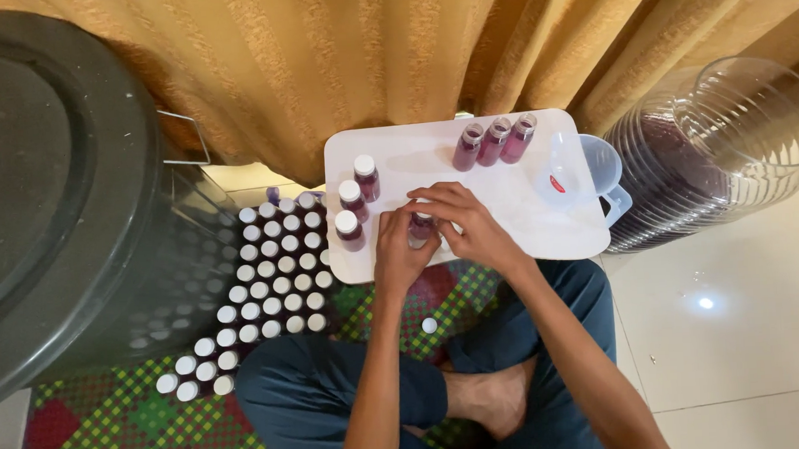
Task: Capping small purple bottles with white caps and arranging them on a tray and the floor.
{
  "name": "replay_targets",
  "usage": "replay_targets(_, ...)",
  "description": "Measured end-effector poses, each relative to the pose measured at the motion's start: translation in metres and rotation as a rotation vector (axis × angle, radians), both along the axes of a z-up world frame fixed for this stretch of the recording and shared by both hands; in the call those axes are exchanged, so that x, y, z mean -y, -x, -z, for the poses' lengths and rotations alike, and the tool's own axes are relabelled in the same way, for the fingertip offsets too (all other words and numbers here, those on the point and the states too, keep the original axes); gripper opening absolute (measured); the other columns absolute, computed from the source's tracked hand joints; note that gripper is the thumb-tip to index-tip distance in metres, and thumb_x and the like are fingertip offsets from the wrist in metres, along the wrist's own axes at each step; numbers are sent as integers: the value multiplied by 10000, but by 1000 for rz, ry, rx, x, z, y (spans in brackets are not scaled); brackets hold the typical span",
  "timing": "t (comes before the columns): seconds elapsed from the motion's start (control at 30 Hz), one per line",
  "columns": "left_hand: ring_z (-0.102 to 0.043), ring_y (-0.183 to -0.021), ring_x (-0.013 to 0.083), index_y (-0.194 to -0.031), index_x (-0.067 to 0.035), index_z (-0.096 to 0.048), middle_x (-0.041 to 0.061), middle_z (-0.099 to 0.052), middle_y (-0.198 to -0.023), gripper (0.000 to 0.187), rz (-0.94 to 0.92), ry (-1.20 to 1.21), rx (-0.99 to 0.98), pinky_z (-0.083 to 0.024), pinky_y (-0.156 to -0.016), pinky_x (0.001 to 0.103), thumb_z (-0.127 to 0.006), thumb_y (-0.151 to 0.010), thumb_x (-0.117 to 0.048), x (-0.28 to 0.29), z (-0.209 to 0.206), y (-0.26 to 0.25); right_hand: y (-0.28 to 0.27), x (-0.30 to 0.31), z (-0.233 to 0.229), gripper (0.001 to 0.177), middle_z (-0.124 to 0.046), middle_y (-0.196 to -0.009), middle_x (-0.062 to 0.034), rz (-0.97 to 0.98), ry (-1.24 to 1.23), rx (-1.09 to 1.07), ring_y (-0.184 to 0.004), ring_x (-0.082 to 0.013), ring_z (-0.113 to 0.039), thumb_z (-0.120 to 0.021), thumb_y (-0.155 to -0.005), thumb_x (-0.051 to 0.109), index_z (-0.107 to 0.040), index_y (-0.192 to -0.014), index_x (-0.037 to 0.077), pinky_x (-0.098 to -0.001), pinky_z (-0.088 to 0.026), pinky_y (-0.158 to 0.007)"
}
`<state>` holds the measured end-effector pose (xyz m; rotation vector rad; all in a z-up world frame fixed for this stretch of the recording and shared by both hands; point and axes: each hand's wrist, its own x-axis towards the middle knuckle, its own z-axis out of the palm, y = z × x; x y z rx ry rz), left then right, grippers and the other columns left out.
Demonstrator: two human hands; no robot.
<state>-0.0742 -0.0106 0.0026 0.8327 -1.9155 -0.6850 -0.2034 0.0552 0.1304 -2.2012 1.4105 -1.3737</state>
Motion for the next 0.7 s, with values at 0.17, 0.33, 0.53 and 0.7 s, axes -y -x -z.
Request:
replay_targets(0.17, -614, -978, 256, -1200, -26, -666, 120, -698, -956, 505, -7, -21, 9, -547, -843, 359, -802, -739, -181, -2, -11, -3, 14, 7, -1, 260, -736, -1118, -122, 52, 14, -180, -1063, -323, -644, -673, -931, -13, -734, -1173, 58, -412, -501, -891)
replay_targets(0.33, -621, -978, 292, -1198, -3, -658, 165, -709, -967, 519, -30, -9, 21, -554, -840, 386, -801, -724, -159, -7, -25, -3, 11, 10, 9, 223, -718, -1029, -128, 67, 21, -147, -1017, -328, -641, -735, -923, 17, -721, -1146, 24, -392, -532, -895)
replay_targets(0.53, -621, -987, 262, -1163, -29, -659, 131, -706, -932, 477, -49, -17, 42, -557, -847, 370, -792, -734, -189, -5, -6, -1, 7, 5, 6, 304, -706, -1160, -157, -17, -44, -55, -1104, -361, -626, -572, -975, -87, -695, -1237, 8, -443, -496, -950)
replay_targets(0.7, -616, -1012, 247, -1137, -42, -659, 115, -709, -915, 485, -47, -69, 58, -554, -857, 363, -800, -720, -244, -1, 3, -1, 11, 7, 6, 296, -712, -1174, -141, -31, -66, -113, -1146, -345, -636, -572, -983, -68, -697, -1237, 17, -434, -476, -978)
